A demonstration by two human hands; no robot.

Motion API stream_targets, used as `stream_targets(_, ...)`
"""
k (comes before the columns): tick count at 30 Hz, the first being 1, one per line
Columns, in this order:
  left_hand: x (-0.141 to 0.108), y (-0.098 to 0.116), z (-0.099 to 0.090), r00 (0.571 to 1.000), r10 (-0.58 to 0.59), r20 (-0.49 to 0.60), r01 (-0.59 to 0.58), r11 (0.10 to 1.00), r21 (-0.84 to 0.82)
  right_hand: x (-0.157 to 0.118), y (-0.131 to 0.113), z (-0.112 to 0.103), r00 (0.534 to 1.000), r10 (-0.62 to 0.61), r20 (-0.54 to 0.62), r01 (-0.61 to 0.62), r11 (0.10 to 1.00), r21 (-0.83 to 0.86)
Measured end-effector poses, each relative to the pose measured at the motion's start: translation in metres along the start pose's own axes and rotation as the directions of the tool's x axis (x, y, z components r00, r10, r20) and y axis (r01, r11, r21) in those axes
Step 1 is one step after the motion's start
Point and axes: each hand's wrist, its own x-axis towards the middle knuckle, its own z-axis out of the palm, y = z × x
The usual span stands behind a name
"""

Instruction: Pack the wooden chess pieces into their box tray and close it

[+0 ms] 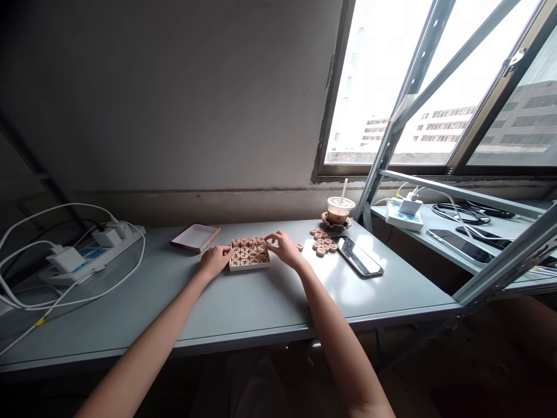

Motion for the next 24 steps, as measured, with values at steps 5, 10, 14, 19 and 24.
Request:
stream_targets(5,-0.004,0.007,0.001,0.990,0.139,0.028,-0.140,0.990,0.029,0.000,-0.034,0.017,0.976,-0.211,0.055,0.207,0.976,0.072)
stream_targets(10,-0.007,0.014,-0.002,0.973,0.215,0.086,-0.214,0.977,-0.017,0.000,-0.046,0.030,0.978,-0.205,0.039,0.209,0.969,-0.133)
stream_targets(14,-0.009,0.017,-0.006,0.967,0.214,0.135,-0.206,0.976,-0.073,-0.002,-0.047,0.030,0.981,-0.183,0.063,0.193,0.959,-0.206)
stream_targets(19,-0.009,0.018,-0.007,0.977,0.163,0.134,-0.152,0.984,-0.089,-0.001,-0.040,0.028,0.985,-0.163,0.063,0.173,0.957,-0.231)
stream_targets(24,-0.007,0.016,-0.001,0.988,0.104,0.115,-0.092,0.990,-0.106,0.000,-0.036,0.033,0.987,-0.154,0.036,0.158,0.970,-0.187)
